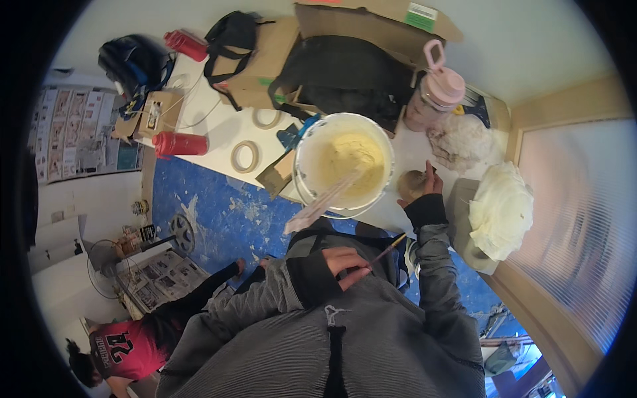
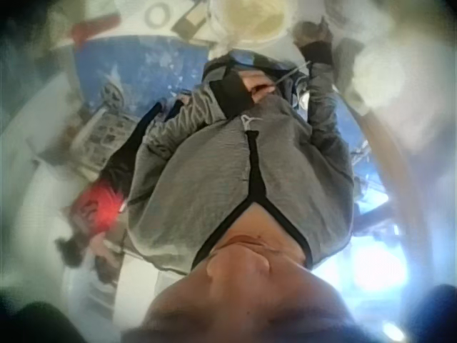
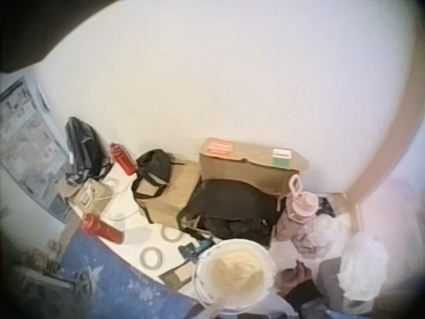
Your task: The person mixes a beige substance in a small container using a stick, then pours it into a larger paint bucket. They subsequently wipe the container and the bucket rim with a white cloth.
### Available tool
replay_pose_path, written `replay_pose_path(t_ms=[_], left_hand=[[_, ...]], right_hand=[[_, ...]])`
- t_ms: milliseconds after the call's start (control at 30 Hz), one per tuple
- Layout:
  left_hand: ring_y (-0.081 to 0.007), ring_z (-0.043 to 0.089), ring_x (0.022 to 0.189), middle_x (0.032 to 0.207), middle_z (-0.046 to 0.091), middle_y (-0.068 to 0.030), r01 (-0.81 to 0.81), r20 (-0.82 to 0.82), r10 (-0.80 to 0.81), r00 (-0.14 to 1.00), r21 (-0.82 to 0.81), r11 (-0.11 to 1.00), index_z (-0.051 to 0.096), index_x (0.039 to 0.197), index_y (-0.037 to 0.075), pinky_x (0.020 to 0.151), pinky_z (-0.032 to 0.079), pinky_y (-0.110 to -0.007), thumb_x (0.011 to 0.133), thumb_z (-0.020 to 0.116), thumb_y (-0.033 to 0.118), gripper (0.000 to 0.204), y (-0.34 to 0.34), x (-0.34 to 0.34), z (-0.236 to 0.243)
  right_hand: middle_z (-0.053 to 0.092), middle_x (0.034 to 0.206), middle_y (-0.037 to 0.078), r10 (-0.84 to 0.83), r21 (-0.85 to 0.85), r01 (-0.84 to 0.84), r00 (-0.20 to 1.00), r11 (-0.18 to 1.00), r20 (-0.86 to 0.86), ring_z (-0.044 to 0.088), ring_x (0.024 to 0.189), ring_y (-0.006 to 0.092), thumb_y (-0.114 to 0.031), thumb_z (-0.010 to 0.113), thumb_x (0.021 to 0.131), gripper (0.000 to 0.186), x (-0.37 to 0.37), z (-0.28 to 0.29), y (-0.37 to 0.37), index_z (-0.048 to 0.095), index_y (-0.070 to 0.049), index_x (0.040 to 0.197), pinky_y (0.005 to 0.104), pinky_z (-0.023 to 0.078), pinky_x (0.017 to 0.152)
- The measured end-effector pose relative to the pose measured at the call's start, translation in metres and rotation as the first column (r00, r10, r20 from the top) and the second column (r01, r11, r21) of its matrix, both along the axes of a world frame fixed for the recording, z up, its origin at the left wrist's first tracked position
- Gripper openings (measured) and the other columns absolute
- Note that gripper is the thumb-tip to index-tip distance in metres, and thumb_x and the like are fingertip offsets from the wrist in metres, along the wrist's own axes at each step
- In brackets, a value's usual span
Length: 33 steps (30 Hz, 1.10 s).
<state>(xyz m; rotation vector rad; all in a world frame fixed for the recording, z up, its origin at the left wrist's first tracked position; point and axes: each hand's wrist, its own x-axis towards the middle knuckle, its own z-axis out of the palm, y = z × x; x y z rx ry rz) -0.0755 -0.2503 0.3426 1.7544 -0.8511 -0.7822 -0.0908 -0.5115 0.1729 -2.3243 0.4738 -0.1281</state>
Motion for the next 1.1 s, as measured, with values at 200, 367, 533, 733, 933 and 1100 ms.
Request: replay_pose_path(t_ms=[200,367,533,733,933,1100], left_hand=[[-0.0289,0.061,0.075,0.082,0.061,-0.0117,0.039,0.051,-0.036,0.998,-0.059,0.998,0.065,0.091,0.001,0.068,0.05,-0.036,0.088,0.063,0.011,0.011,0.047,-0.002,0.001],[-0.0274,0.061,0.076,0.082,0.061,-0.0111,-0.026,0.038,0.029,0.999,-0.098,0.995,0.065,0.09,0.0,0.068,0.05,-0.035,0.088,0.063,0.012,0.012,0.122,-0.01,0.005],[-0.0222,0.062,0.071,0.08,0.061,-0.0113,-0.269,-0.045,0.265,0.963,-0.162,0.949,0.065,0.092,0.001,0.065,0.05,-0.033,0.09,0.062,0.014,0.014,0.215,-0.023,-0.006],[-0.0182,0.063,0.066,0.077,0.065,-0.0109,-0.547,-0.193,0.541,0.819,0.026,0.837,0.064,0.096,0.0,0.065,0.05,-0.029,0.092,0.06,0.017,0.018,0.322,-0.04,-0.025],[-0.0155,0.062,0.062,0.07,0.064,-0.0086,-0.778,-0.123,0.792,0.598,0.15,0.61,0.065,0.094,0.002,0.06,0.049,-0.029,0.091,0.062,0.017,0.016,0.389,-0.082,-0.078],[-0.014,0.061,0.06,0.066,0.062,-0.0076,-0.95,-0.075,0.952,0.297,0.084,0.302,0.066,0.091,0.002,0.057,0.048,-0.028,0.092,0.06,0.016,0.016,0.411,-0.127,-0.11]], right_hand=[[0.053,0.11,0.018,-0.446,0.949,0.11,0.863,-0.294,-0.238,0.056,0.099,0.0336,-0.01,0.079,0.058,0.109,-0.006,-0.127,-0.031,0.018,-0.01,0.149,0.0418,0.048,0.089],[0.053,0.114,0.012,-0.488,0.927,0.262,0.867,0.27,-0.103,0.057,0.101,0.0265,-0.011,0.079,0.06,0.101,-0.024,-0.016,0.039,0.025,-0.007,0.145,0.0381,0.05,0.087],[0.048,0.122,0.017,-0.192,0.189,0.166,0.973,0.968,0.128,0.055,0.109,0.026,-0.009,0.081,0.063,0.097,-0.095,0.001,0.117,0.023,-0.004,0.141,0.037,0.048,0.093],[0.045,0.126,0.021,-0.001,0.096,0.001,1.0,0.995,0.001,0.052,0.114,0.0279,-0.014,0.084,0.06,0.1,-0.113,0.015,0.224,0.024,0.001,0.138,0.038,0.045,0.096],[0.045,0.123,0.02,0.437,-0.055,-0.434,0.896,0.899,0.072,0.051,0.114,0.029,-0.018,0.085,0.059,0.093,-0.024,0.024,0.32,0.03,0.001,0.133,0.0394,0.044,0.097],[0.049,0.118,0.02,0.634,-0.001,-0.652,0.738,0.759,0.233,0.054,0.109,0.0314,-0.018,0.083,0.059,0.088,0.076,0.039,0.389,0.034,0.001,0.13,0.0396,0.045,0.094]])
